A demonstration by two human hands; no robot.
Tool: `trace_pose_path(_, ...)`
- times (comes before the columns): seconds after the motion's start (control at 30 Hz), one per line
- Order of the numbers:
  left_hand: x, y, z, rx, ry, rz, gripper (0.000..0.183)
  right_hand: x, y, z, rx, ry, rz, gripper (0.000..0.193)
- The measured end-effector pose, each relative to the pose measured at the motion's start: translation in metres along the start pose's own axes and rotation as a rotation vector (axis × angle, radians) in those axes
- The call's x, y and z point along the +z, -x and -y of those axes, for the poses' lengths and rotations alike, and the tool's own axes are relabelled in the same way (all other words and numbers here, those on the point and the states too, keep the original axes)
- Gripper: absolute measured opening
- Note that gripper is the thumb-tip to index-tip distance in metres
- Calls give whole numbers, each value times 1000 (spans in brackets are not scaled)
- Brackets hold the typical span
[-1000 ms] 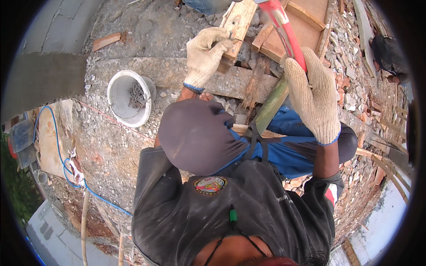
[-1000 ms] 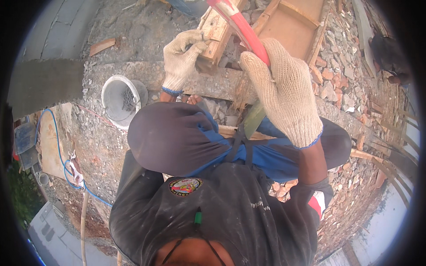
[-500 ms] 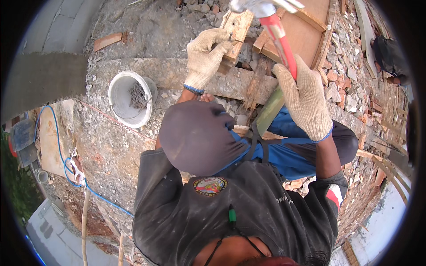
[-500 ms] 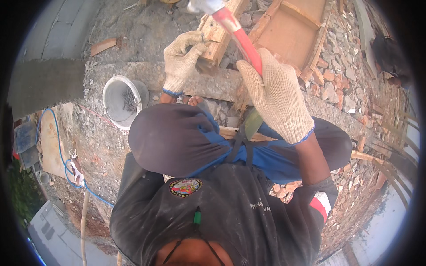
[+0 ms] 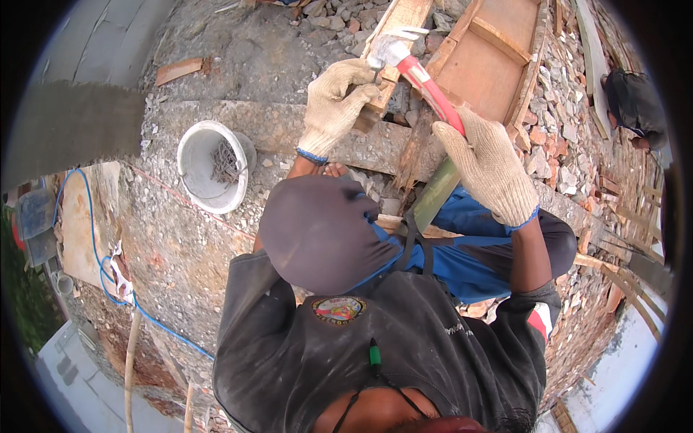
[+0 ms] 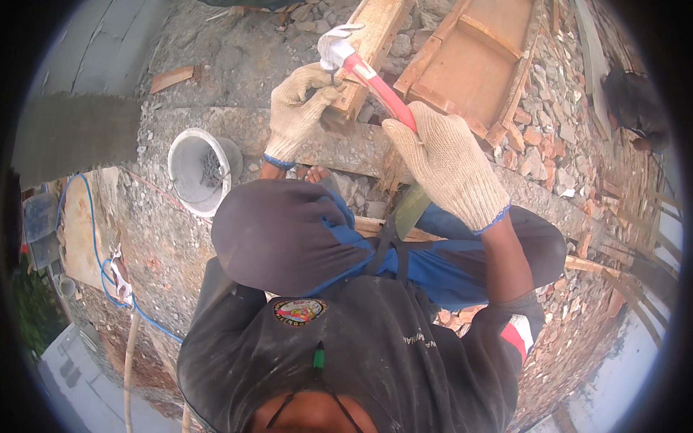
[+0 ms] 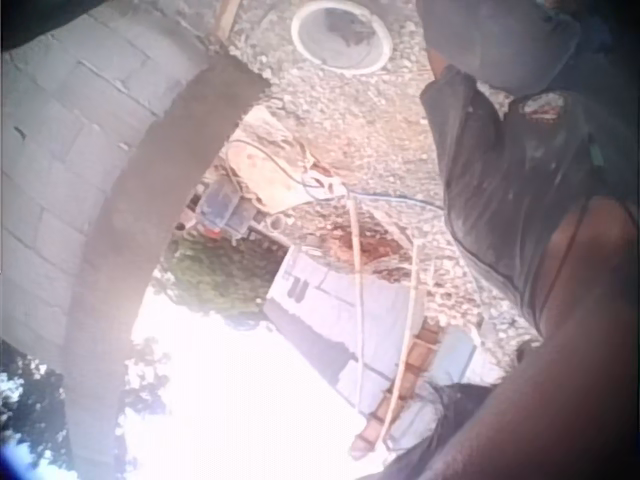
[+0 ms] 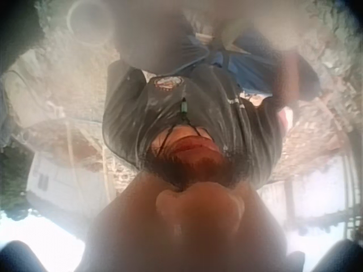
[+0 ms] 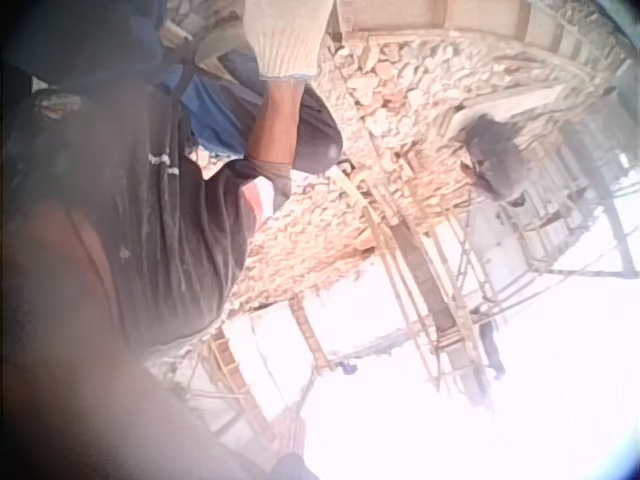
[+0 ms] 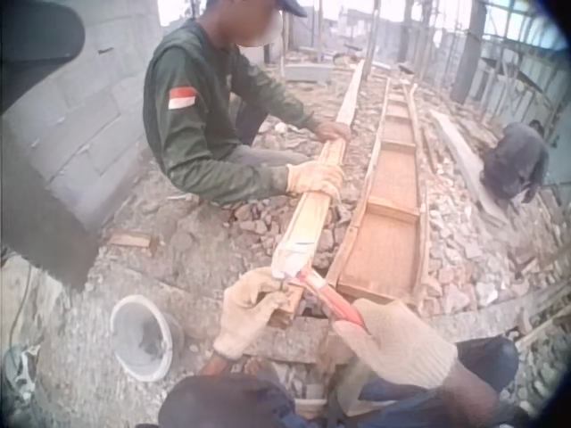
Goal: The person sits on the ground at a construction site and uses a hammer to drive nails into wooden planks, assembling a wooden frame structure. Another worker assists by holding the wood in place.
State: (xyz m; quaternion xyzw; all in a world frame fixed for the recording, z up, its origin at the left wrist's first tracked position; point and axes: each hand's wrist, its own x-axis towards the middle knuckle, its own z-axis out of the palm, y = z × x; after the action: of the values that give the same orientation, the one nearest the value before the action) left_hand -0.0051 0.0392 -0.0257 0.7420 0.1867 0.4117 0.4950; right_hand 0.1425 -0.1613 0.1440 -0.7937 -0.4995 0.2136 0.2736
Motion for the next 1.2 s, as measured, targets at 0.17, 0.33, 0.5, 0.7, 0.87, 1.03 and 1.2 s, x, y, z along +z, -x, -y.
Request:
trace_pose_path(0.17, 1, 4, 0, 0, 54, -14, 20, -8, -4, 14, -121, -80, -157, 30)
trace_pose_path(0.33, 5, 3, -3, -33, 67, 15, 21, -1, 5, 5, 40, 149, 118, 29)
trace_pose_path(0.5, 0, 5, 1, 11, 25, -7, 21, -16, 13, 24, 55, -161, -148, 34)
trace_pose_path(0.7, 2, 5, 2, -16, 95, -11, 21, 5, 9, -13, -74, 222, 79, 34)
trace_pose_path(0.87, -3, 11, 0, -56, 81, 13, 17, -21, 7, 27, 153, -315, -200, 31)
trace_pose_path(1.03, 5, -1, -3, 11, 66, -6, 20, 8, 3, -24, -120, 190, 99, 26)
trace_pose_path(1.2, -3, 7, 3, -23, 16, 21, 39, -22, -2, 31, 33, -93, -174, 25)
